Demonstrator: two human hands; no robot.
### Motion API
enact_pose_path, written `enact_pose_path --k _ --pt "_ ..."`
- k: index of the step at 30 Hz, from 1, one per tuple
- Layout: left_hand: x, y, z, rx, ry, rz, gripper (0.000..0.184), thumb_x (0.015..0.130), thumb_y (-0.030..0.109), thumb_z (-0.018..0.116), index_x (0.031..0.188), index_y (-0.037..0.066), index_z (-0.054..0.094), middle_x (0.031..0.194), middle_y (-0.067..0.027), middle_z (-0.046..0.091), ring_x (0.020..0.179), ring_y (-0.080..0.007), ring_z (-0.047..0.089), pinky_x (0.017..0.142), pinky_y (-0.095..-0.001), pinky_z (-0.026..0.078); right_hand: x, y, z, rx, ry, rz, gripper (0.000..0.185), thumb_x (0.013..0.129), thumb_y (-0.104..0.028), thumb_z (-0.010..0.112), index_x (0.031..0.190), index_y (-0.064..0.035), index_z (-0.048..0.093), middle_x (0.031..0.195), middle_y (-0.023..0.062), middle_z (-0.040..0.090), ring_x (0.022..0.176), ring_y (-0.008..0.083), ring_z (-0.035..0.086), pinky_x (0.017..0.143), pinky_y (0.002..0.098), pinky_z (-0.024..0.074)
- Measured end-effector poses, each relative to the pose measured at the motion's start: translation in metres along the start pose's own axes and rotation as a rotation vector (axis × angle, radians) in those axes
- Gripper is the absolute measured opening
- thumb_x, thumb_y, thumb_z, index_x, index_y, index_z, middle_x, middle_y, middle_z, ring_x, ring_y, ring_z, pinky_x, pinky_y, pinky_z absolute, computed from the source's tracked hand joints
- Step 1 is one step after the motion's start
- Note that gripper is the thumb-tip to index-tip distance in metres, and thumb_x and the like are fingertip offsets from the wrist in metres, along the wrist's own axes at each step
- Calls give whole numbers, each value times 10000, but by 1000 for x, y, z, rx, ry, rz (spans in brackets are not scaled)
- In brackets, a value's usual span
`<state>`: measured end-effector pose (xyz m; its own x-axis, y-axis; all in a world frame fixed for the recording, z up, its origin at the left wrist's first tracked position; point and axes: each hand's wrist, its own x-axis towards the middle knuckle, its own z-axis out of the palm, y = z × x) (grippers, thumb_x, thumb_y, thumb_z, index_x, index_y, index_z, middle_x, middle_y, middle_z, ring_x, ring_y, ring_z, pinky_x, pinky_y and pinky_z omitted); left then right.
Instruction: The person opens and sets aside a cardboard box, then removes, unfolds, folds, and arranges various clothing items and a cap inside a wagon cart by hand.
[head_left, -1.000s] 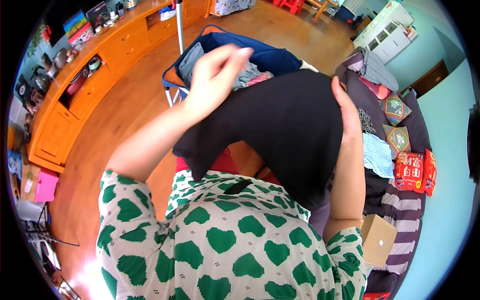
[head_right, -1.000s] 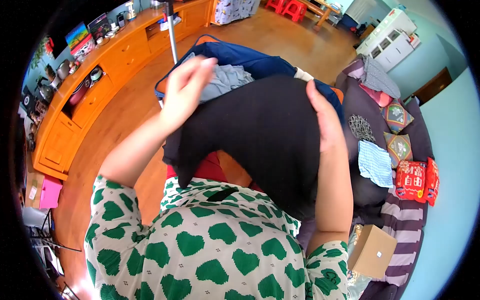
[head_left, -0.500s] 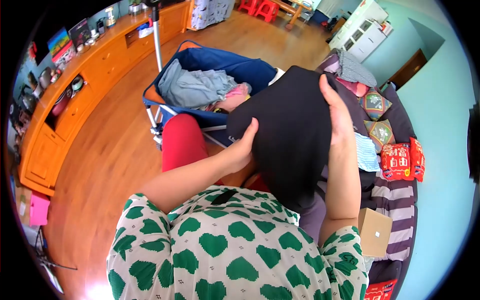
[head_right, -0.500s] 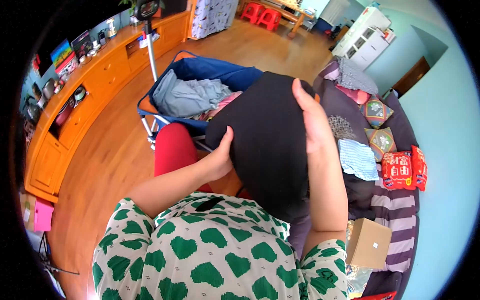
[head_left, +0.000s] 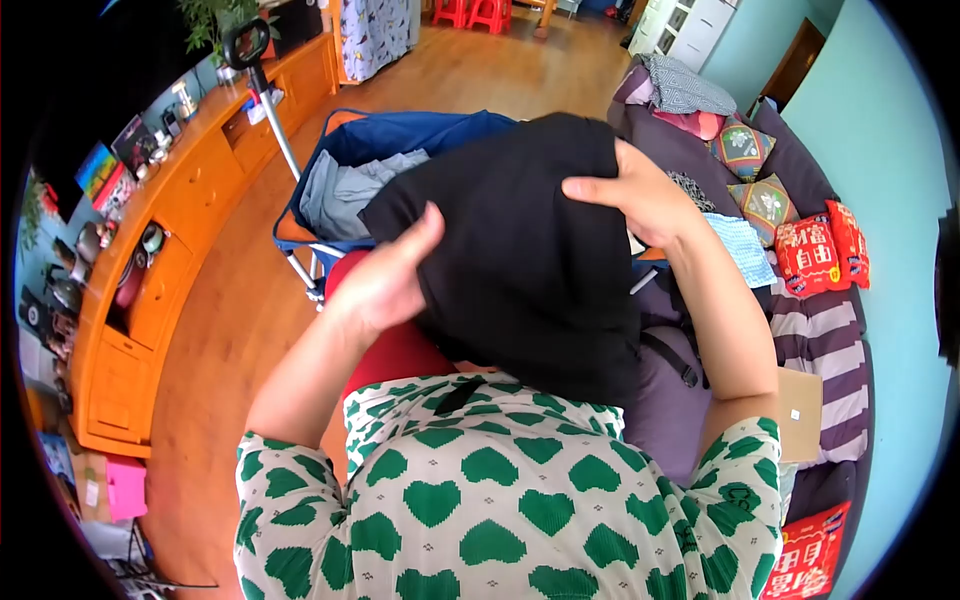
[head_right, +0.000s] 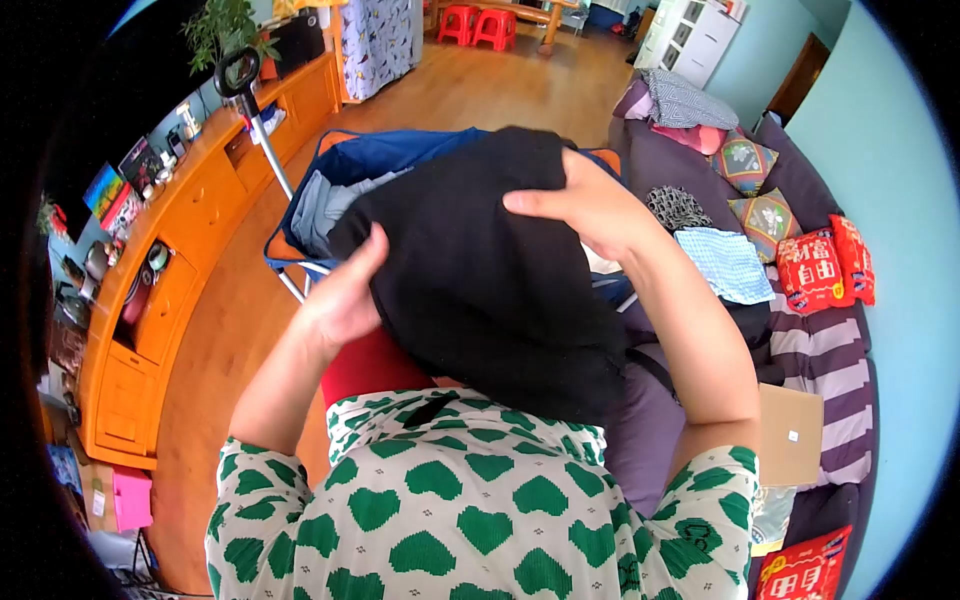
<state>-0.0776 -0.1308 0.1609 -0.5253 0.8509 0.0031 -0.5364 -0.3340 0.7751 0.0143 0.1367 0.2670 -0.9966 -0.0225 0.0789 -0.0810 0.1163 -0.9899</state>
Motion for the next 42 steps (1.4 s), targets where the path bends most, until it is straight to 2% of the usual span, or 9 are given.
enact_pose_path --k 5,15,18,21,26,33,36,37,42 --pt "-22 6 -2 127 -71 -153 827 844 160 814 1519 -5 365 1503 -124 503 1359 -263 506 1131 -416 410 38 -17 -2 -256 47 -191 526 835 -34 788 1309 37 572 1258 96 664 1167 181 614 1048 336 471" --pt "31 167 35 462 444 858 425 906 190 764 1243 -26 622 1012 -104 726 940 -181 706 855 -316 566 79 -79 -22 -210 350 -389 746 796 -261 873 1335 78 485 1137 181 674 972 225 702 875 340 589" --pt "51 179 25 496 403 788 959 820 154 855 1585 76 281 1249 -196 651 1122 -253 668 962 -395 551 79 -69 -44 -303 459 -332 745 828 -288 847 1387 49 487 1184 188 660 1063 231 672 891 326 567" --pt "42 174 85 329 386 801 347 884 -8 706 1215 91 673 967 -120 728 818 -257 714 751 -333 583 65 -61 -60 -486 448 -400 637 901 -252 772 1431 -25 503 1214 142 659 1118 190 644 916 297 540" --pt "51 177 96 520 173 741 448 898 -50 702 1323 66 619 1025 -110 704 893 -190 688 803 -301 579 37 -72 -64 -672 35 -220 304 1004 -185 631 1295 -107 675 1208 -10 689 1096 77 621 991 232 475" --pt "55 186 103 662 176 781 387 914 -36 686 1289 44 631 1027 -72 702 912 -165 673 826 -288 559 19 -98 -87 -23 138 -287 124 1026 -170 601 1145 -134 605 1008 21 661 929 91 640 764 227 536" --pt "68 186 91 814 191 675 270 951 6 664 1216 58 653 1022 -52 695 890 -142 660 809 -283 549 35 -79 -77 -483 413 -223 126 1006 -105 606 1120 -56 630 919 -19 649 810 92 594 737 218 483" --pt "78 187 80 851 177 622 260 977 16 632 1231 69 644 1031 -36 689 900 -142 657 809 -285 548 37 -64 -84 -593 347 -191 294 1034 -274 592 1268 -114 668 1200 11 684 1141 81 598 933 248 487" --pt "106 166 34 918 83 174 179 1046 160 549 1201 118 627 1006 -11 693 888 -92 689 746 -255 588 33 -58 -66 -743 98 198 684 985 -655 485 1361 -97 611 1312 87 633 1212 193 581 1014 319 455"
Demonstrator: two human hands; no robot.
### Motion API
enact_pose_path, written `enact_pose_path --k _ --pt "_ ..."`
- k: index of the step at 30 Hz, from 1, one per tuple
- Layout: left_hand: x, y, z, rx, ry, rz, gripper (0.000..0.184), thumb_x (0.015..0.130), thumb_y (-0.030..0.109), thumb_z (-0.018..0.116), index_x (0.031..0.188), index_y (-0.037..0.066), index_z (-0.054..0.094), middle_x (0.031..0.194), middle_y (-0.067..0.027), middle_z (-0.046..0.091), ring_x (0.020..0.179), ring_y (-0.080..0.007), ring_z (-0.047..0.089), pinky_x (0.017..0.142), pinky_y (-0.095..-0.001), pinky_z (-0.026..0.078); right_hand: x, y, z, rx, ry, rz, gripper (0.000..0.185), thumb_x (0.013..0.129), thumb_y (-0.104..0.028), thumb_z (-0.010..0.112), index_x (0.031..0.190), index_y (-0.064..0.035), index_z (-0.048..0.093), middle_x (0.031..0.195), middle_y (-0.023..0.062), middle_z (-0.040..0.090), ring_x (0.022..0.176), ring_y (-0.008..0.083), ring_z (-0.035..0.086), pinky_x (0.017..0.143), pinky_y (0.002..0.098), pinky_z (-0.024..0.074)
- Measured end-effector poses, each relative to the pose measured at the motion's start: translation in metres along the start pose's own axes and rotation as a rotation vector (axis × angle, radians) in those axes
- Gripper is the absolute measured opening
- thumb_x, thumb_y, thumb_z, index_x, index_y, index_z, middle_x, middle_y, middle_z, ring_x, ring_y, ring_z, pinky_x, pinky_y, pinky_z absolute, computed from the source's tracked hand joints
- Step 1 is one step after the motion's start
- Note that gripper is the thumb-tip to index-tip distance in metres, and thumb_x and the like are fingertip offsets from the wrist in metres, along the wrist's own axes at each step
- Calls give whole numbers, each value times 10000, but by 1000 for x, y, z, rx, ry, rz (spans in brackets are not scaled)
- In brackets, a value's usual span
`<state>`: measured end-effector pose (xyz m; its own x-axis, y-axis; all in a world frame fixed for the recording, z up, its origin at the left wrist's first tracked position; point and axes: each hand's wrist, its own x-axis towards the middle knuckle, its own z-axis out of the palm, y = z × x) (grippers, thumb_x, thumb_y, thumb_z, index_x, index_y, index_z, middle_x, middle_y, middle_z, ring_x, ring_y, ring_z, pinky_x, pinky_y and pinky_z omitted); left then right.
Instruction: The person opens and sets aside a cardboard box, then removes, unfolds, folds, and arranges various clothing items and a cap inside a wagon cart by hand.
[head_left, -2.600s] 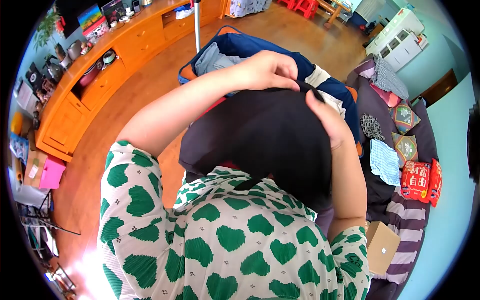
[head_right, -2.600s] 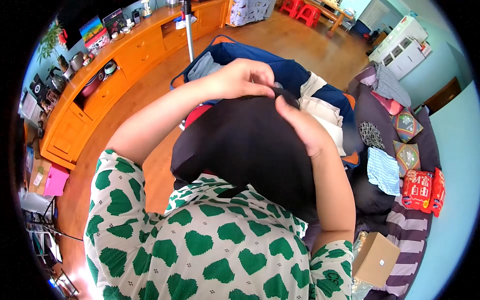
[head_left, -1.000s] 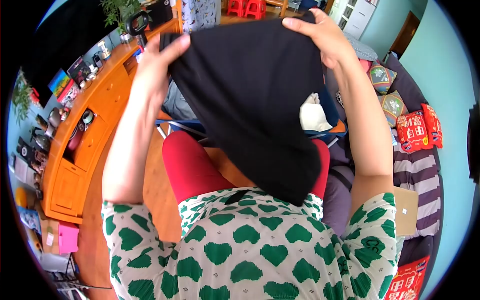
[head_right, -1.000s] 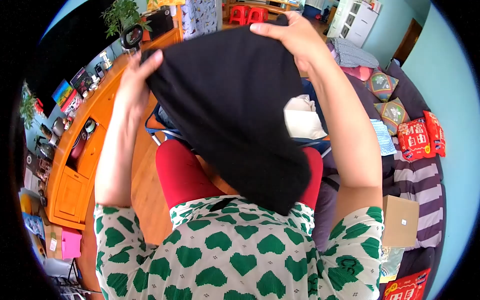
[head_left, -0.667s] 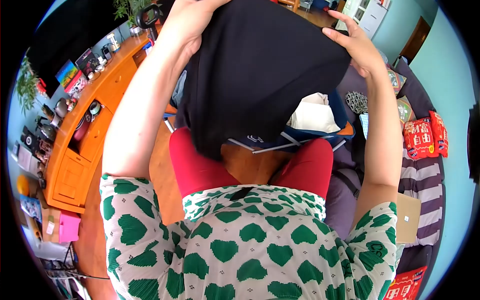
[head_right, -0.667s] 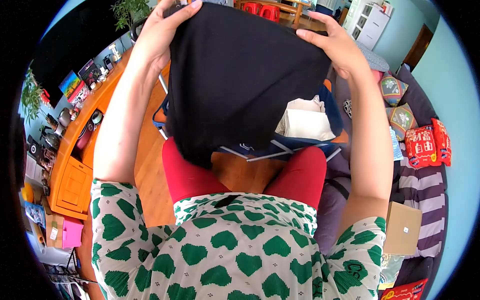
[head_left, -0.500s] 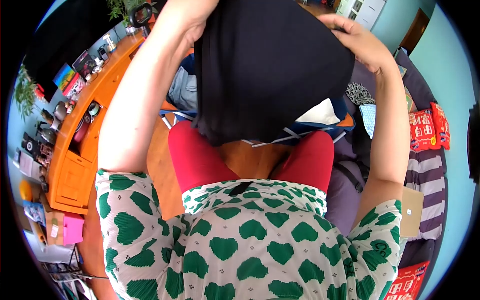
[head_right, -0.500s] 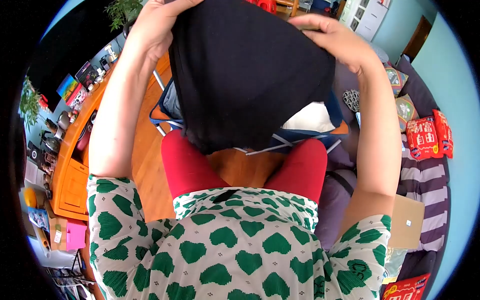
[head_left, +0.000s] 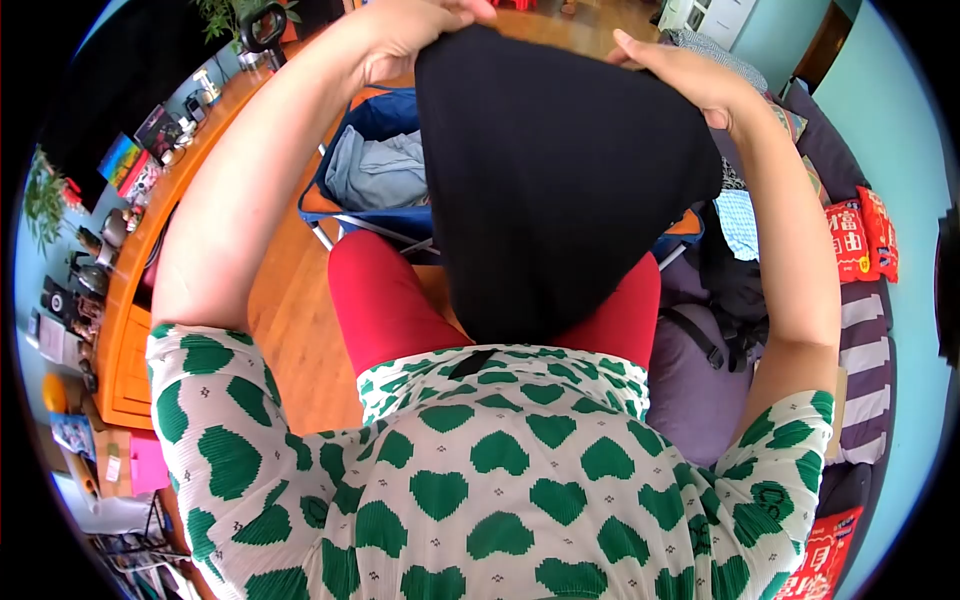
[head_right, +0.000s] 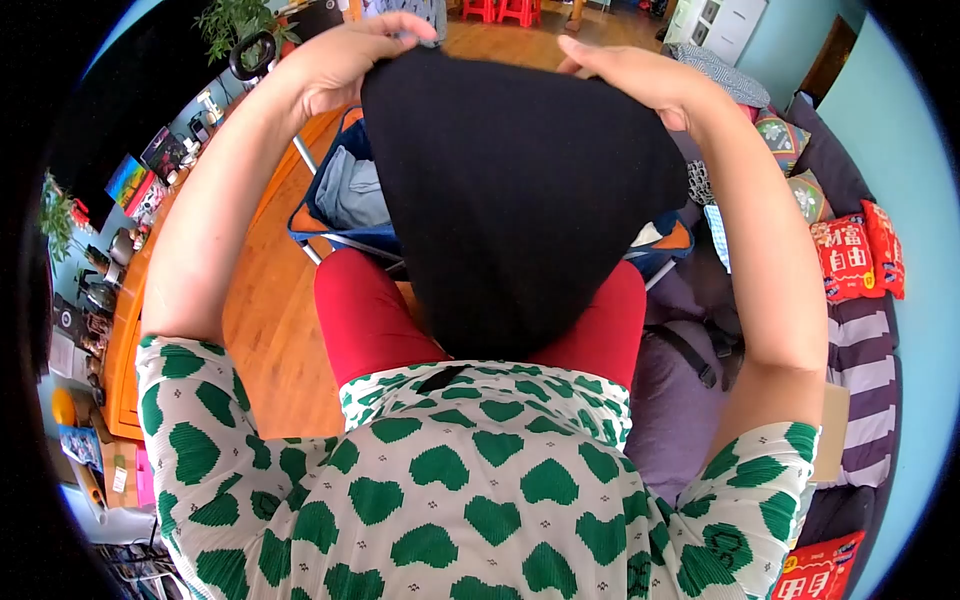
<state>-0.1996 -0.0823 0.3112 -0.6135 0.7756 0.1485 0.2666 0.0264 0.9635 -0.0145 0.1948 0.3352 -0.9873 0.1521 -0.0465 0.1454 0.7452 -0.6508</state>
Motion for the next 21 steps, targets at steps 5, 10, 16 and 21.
enact_pose_path --k 5,10,16,21 --pt "-31 17 39 236 -114 -311 389 1040 417 560 1222 78 616 1018 -4 675 857 -78 674 667 -226 560 22 23 -1 -194 -589 -293 690 872 -434 743 1389 -19 553 1331 92 642 1207 183 593 1024 309 471" --pt "-46 31 33 838 -642 -63 633 748 209 883 1276 -34 633 1129 -131 729 1012 -242 696 865 -365 542 -4 -16 21 -302 -517 -133 617 667 -31 858 1244 26 645 1088 74 743 998 148 684 921 300 529" --pt "-46 58 -4 1449 24 -72 349 849 249 806 1039 -33 726 863 -152 729 800 -248 699 737 -346 549 2 -22 -3 -171 60 -312 252 856 -142 765 1072 -16 744 957 42 741 904 112 687 895 271 523" --pt "-74 89 -5 1096 319 -118 400 838 324 820 955 -45 722 792 -197 693 771 -295 681 753 -388 537 -18 -50 -4 -5 174 -206 169 943 -99 690 1069 8 726 851 5 679 740 86 586 637 229 471"
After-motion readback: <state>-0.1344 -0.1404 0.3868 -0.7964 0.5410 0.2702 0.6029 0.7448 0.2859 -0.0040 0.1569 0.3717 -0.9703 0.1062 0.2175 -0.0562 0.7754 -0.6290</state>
